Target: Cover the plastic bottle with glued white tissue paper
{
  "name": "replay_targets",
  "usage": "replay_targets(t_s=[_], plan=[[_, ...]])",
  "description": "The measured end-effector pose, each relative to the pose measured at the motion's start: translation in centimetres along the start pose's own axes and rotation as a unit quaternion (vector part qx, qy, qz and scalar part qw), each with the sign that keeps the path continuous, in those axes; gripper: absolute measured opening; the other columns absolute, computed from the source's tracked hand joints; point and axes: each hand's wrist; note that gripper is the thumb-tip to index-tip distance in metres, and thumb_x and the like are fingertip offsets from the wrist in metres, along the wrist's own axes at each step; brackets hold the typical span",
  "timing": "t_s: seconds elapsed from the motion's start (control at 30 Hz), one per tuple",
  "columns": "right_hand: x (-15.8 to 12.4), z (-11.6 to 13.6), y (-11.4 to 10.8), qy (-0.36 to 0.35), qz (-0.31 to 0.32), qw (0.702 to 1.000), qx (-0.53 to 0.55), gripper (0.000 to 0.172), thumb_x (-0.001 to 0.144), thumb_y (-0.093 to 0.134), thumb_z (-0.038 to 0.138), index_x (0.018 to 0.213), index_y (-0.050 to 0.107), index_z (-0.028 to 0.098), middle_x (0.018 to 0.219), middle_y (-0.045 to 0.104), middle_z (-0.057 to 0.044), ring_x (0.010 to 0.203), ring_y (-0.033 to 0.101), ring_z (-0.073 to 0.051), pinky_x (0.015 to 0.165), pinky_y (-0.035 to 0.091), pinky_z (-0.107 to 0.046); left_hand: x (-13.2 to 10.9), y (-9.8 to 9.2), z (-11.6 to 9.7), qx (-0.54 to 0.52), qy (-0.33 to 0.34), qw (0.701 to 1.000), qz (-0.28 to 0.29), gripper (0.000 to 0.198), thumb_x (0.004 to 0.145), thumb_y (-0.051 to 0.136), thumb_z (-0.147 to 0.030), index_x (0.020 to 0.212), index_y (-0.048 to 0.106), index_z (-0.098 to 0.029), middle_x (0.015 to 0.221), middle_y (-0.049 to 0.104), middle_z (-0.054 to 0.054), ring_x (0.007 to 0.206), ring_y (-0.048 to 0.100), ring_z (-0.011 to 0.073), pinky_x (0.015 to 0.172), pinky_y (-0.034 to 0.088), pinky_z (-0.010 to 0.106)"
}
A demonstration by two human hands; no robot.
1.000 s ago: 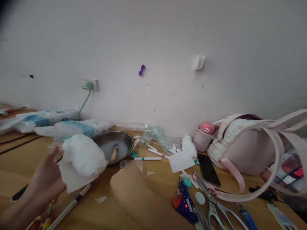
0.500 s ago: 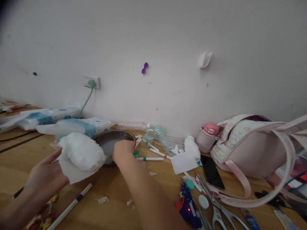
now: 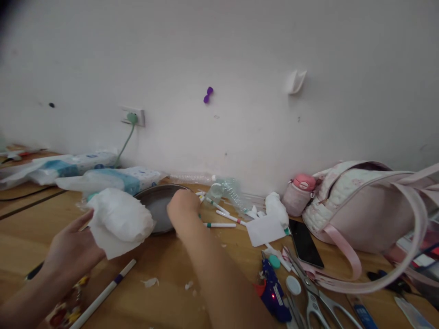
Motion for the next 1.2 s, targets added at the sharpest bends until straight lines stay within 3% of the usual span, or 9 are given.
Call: replay_targets(t_s=[0.3,0.5,0.87,1.03,1.2], plan=[[-0.7,-6.1,-2.3,0.047,-0.131,0.987,0.076,0.021,0.092,0.050,0.032,0.095,0.060,0.013,0.090,0.065,-0.004,0.082,0.063,-0.016,0.073,0.051,-0.035,-0.1,0.1,0.0,-0.015,-0.001,1.000,0.001,0.032,0.088,0.028,-0.018,0.091,0.059,-0.012,0.076,0.076,0.016,0.069,0.073,0.0292,0.080,0.054,0.048],[-1.2,-7.3,-4.4,0.065,-0.163,0.983,0.061,0.024,0.090,0.053,0.034,0.078,0.061,0.014,0.078,0.064,-0.001,0.073,0.062,-0.014,0.070,0.050,-0.032,-0.5,0.6,0.2,-0.020,-0.010,1.000,0.006,0.031,0.087,0.030,-0.016,0.088,0.061,-0.011,0.077,0.075,0.017,0.068,0.073,0.0289,0.078,0.056,0.046],[-1.6,-8.3,-6.8,0.083,-0.226,0.968,0.074,0.025,0.088,0.054,0.033,0.072,0.058,0.014,0.071,0.060,0.001,0.066,0.057,-0.013,0.064,0.047,-0.029,-1.3,1.1,0.9,-0.010,-0.012,1.000,0.014,0.031,0.082,0.032,-0.007,0.081,0.063,-0.011,0.074,0.075,0.016,0.070,0.073,0.0286,0.073,0.058,0.044],[-1.3,-7.8,-6.2,0.075,-0.241,0.962,0.104,0.024,0.089,0.053,0.032,0.073,0.058,0.015,0.071,0.060,0.002,0.067,0.058,-0.013,0.064,0.047,-0.029,-1.4,1.1,1.3,-0.015,-0.029,0.999,0.025,0.030,0.080,0.036,-0.006,0.079,0.065,-0.013,0.079,0.076,0.014,0.081,0.072,0.0292,0.080,0.056,0.045],[-1.2,-8.2,-4.4,0.079,-0.205,0.966,0.135,0.028,0.089,0.054,0.034,0.069,0.057,0.015,0.066,0.059,0.003,0.060,0.056,-0.011,0.060,0.047,-0.027,-1.5,1.2,1.8,-0.009,-0.044,0.998,0.037,0.028,0.080,0.039,-0.007,0.079,0.067,-0.014,0.081,0.076,0.013,0.083,0.071,0.0295,0.080,0.056,0.044]])
Point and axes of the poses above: each hand's wrist, its own x-axis towards the middle knuckle, its own y-axis out of the palm, z = x × y
